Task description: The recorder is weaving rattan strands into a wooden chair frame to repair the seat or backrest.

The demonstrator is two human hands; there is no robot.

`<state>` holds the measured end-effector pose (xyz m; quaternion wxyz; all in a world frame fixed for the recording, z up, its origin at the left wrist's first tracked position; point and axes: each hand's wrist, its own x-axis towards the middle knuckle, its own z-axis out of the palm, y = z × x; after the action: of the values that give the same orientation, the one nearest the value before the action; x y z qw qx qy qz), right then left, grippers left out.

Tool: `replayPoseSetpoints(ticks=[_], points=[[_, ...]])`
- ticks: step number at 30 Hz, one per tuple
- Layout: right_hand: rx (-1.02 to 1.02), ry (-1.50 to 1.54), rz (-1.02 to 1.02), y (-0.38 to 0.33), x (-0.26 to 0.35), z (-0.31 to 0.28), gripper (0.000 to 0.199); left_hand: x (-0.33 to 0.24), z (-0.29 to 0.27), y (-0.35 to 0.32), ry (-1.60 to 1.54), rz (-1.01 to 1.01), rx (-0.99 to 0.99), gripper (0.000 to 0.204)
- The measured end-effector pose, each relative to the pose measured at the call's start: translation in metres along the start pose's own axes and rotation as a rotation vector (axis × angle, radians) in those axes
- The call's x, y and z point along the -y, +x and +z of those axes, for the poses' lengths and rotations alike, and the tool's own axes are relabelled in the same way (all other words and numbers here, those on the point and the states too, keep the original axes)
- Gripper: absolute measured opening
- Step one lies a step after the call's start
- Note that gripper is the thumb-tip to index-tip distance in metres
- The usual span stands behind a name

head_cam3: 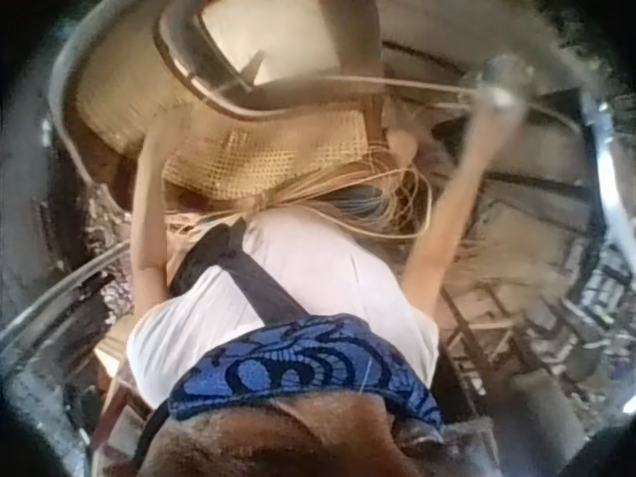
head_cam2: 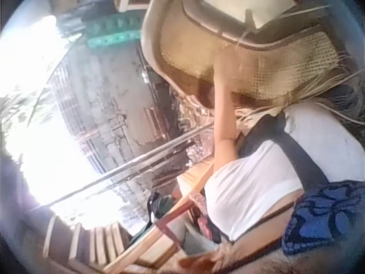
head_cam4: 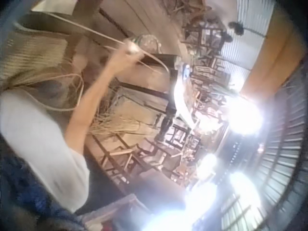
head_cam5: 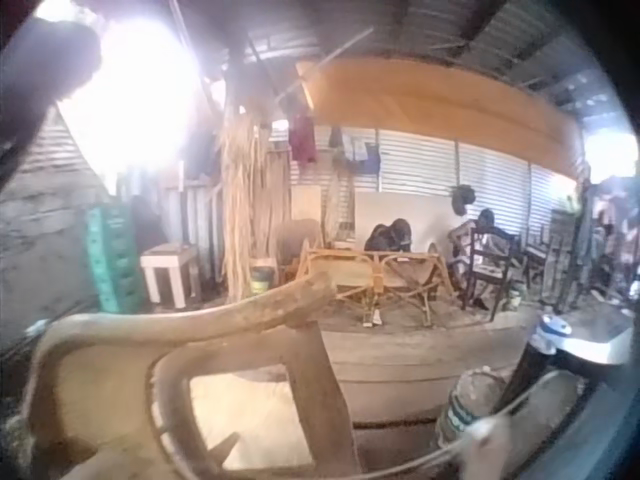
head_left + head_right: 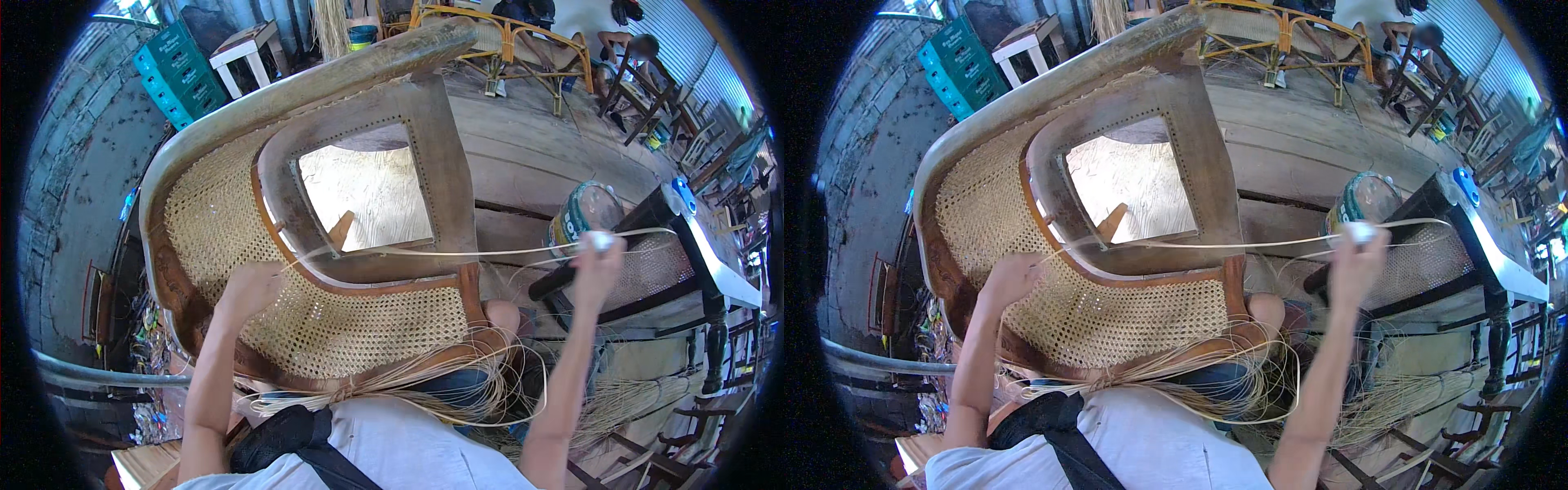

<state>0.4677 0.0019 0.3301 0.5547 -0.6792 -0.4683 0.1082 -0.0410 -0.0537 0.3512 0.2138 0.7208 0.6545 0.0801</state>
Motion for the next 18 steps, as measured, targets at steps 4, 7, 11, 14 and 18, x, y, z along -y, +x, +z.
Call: replayPoseSetpoints(ticks=[4,7,11,14,18], points=[[0.597,0.541,0.202,-0.119,0.090,0.078,0.022,-0.088,0.029,0.033,-0.263,0.233,-0.093,0.037],[0.664,0.747,0.195,-0.136,0.100,0.098,0.021,-0.129,0.063,0.031,-0.659,0.292,-0.029,0.033],[0.456,0.509,0.123,-0.106,0.072,0.098,0.020,-0.130,0.058,0.020,-0.616,0.326,0.095,0.023],[0.194,0.234,0.004,-0.060,0.013,0.080,0.021,-0.112,0.041,0.004,-0.495,0.410,0.119,0.018],[0.018,0.044,0.077,0.003,-0.032,0.014,0.023,-0.051,0.020,-0.009,-0.288,0.302,0.166,0.019]])
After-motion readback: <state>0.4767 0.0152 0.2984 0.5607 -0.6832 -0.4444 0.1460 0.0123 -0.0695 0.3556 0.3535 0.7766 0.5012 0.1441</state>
